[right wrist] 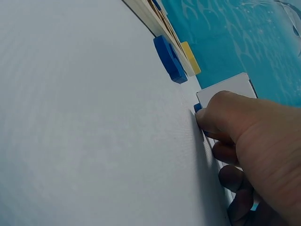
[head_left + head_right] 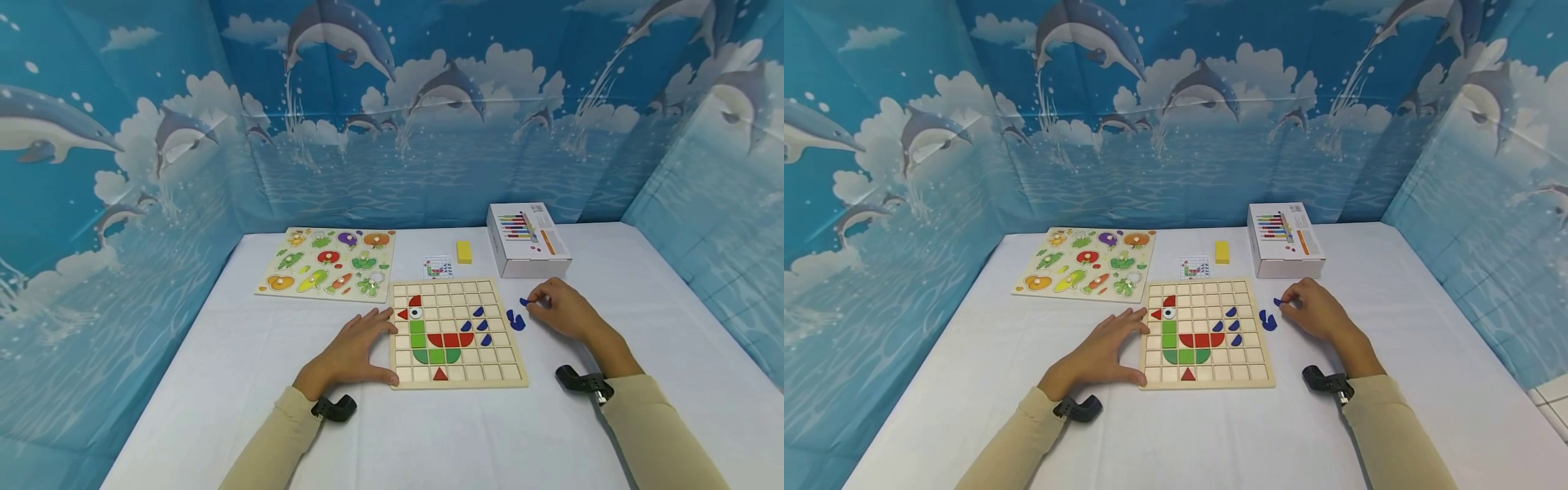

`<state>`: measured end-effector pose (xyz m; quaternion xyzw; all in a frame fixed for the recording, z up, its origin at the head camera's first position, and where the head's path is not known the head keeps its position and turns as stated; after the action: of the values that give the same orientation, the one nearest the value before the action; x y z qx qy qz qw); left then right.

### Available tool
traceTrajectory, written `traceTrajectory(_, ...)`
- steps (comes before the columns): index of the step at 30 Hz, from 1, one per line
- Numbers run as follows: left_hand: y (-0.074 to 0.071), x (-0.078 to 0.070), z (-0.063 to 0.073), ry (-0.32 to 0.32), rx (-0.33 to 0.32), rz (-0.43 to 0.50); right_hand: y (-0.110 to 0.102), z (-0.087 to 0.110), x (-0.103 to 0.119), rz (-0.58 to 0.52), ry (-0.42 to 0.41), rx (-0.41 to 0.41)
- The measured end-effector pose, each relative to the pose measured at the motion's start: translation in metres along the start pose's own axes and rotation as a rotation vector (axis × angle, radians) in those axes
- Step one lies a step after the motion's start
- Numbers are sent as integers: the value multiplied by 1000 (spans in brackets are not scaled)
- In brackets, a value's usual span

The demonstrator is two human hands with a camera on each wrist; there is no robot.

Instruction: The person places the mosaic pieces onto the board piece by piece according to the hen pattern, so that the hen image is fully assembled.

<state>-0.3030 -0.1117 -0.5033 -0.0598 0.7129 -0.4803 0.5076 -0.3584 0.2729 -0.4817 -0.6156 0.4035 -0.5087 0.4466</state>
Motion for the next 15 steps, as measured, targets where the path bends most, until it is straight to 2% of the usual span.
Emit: traceTrajectory(15,-1,-2,1,-4,1,-19,1,-1,-1,16,-7,7)
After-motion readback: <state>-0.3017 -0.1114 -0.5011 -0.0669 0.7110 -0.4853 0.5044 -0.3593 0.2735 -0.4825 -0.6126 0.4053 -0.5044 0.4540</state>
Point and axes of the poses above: each hand's wrist, its own z-axis away from the middle knuckle, its own y-axis out of the palm, x = y × z, the point moved 8 cm from there along -z, towards the middle knuckle, and after that the axes turned 15 degrees about z, right-handed, at the moved point
